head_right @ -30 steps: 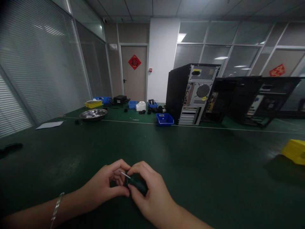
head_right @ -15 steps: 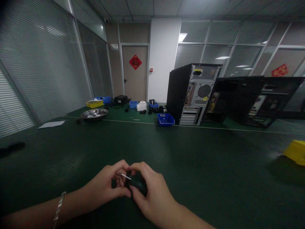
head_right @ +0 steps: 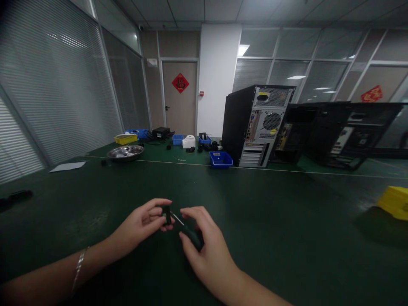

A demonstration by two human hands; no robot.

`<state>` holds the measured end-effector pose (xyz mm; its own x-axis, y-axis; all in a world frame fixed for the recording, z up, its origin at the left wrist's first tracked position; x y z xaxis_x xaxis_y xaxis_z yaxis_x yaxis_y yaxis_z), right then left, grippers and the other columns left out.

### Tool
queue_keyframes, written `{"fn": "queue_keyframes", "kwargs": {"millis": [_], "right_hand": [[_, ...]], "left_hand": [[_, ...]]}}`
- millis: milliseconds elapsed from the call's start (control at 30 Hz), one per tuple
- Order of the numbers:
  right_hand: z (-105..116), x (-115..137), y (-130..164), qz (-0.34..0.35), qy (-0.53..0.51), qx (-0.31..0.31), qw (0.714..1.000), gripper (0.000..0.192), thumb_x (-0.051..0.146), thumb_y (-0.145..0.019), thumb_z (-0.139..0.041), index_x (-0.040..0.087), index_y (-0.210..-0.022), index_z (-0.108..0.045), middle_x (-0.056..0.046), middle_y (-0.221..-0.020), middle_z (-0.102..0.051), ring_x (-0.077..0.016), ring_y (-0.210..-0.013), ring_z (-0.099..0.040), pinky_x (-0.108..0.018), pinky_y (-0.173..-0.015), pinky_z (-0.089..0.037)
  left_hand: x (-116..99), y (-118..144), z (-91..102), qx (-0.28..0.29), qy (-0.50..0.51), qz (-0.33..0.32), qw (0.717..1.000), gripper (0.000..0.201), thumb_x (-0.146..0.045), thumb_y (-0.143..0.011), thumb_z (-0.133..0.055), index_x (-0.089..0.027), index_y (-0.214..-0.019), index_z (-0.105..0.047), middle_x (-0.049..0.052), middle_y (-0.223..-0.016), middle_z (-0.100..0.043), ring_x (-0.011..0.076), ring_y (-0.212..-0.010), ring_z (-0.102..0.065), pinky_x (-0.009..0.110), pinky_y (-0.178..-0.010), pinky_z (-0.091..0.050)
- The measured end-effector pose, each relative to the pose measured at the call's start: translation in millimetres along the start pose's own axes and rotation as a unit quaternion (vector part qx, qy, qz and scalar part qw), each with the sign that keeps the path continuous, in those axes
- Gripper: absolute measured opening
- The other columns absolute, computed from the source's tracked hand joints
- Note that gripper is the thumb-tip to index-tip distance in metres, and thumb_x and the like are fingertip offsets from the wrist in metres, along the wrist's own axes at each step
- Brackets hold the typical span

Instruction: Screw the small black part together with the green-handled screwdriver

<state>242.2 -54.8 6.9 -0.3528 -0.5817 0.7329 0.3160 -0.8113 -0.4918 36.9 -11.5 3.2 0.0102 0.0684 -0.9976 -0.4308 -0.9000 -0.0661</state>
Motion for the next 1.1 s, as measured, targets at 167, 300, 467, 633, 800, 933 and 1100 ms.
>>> {"fn": "queue_keyframes", "kwargs": {"millis": [167, 300, 467, 633, 800, 933, 1100], "right_hand": [[4.0, -3.4, -3.5, -0.044, 0.006, -0.007, 0.999, 0.028, 0.010, -0.088, -0.056, 0.023, -0.112, -0.058, -0.005, -0.107, -0.058, -0.0208, -0.093, -0.057, -0.030, -0.077, -0.046], [5.8, -5.0, -4.5, -0.050, -0.004, 0.007, 0.999, 0.019, 0.012, -0.089, -0.056, 0.021, -0.105, -0.061, -0.004, -0.102, -0.060, -0.0201, -0.091, -0.058, -0.029, -0.077, -0.045], [5.8, -6.8, -3.7, -0.055, -0.006, 0.021, 0.998, 0.018, 0.012, -0.090, -0.057, 0.021, -0.105, -0.062, -0.003, -0.100, -0.061, -0.0192, -0.090, -0.059, -0.029, -0.079, -0.045], [4.0, -8.7, -3.3, -0.051, 0.003, 0.012, 0.999, 0.019, 0.013, -0.089, -0.058, 0.021, -0.105, -0.062, -0.003, -0.096, -0.062, -0.0186, -0.086, -0.059, -0.029, -0.075, -0.045], [4.2, -8.6, -4.4, -0.057, 0.000, 0.016, 0.998, 0.016, 0.014, -0.089, -0.057, 0.020, -0.104, -0.062, -0.003, -0.095, -0.062, -0.0198, -0.087, -0.060, -0.031, -0.077, -0.047], [4.2, -8.2, -5.5, -0.076, -0.005, 0.017, 0.997, 0.016, 0.015, -0.089, -0.057, 0.020, -0.103, -0.063, -0.004, -0.096, -0.063, -0.0213, -0.090, -0.061, -0.033, -0.080, -0.048], [3.5, -6.6, -5.2, -0.086, -0.049, 0.026, 0.995, 0.032, 0.015, -0.090, -0.058, 0.024, -0.121, -0.059, -0.005, -0.110, -0.064, -0.0216, -0.103, -0.060, -0.035, -0.090, -0.048]], "left_hand": [[-2.0, -22.4, 50.5, -0.184, 0.083, -0.023, 0.979, 0.014, -0.011, -0.085, -0.063, -0.011, -0.099, -0.067, 0.012, -0.104, -0.072, 0.0225, -0.099, -0.067, 0.033, -0.091, -0.051], [0.6, -32.7, 90.9, -0.308, 0.121, -0.043, 0.943, 0.024, 0.000, -0.091, -0.046, -0.012, -0.093, -0.066, 0.009, -0.097, -0.071, 0.0160, -0.091, -0.068, 0.027, -0.085, -0.054], [3.3, -34.5, 124.5, -0.436, 0.146, -0.071, 0.885, 0.035, 0.002, -0.094, -0.035, -0.013, -0.079, -0.063, 0.005, -0.084, -0.065, 0.0096, -0.075, -0.065, 0.018, -0.071, -0.054], [2.5, -34.0, 127.5, -0.439, 0.145, -0.076, 0.884, 0.035, 0.000, -0.094, -0.036, -0.013, -0.075, -0.063, 0.004, -0.081, -0.064, 0.0094, -0.072, -0.063, 0.017, -0.068, -0.052], [1.2, -28.6, 90.8, -0.335, 0.131, -0.048, 0.932, 0.026, -0.002, -0.091, -0.044, -0.011, -0.089, -0.068, 0.008, -0.087, -0.068, 0.0151, -0.079, -0.064, 0.025, -0.074, -0.052], [-1.4, -17.3, 44.7, -0.215, 0.115, -0.028, 0.969, 0.020, -0.013, -0.091, -0.051, -0.009, -0.100, -0.069, 0.008, -0.082, -0.069, 0.0184, -0.077, -0.062, 0.029, -0.073, -0.050], [1.1, -6.0, 14.9, -0.047, 0.010, -0.014, 0.999, 0.030, -0.027, -0.094, -0.050, -0.017, -0.121, -0.059, 0.003, -0.080, -0.066, 0.0189, -0.076, -0.060, 0.032, -0.072, -0.047]]}}
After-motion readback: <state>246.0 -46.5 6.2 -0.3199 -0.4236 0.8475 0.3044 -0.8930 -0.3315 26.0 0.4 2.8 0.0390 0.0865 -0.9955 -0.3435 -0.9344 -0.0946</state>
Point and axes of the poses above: each hand's wrist, its own y-axis away from the middle knuckle, its own z-axis out of the back of the hand, x = y × z, the point moved 1 cm from there along -y, towards the middle knuckle
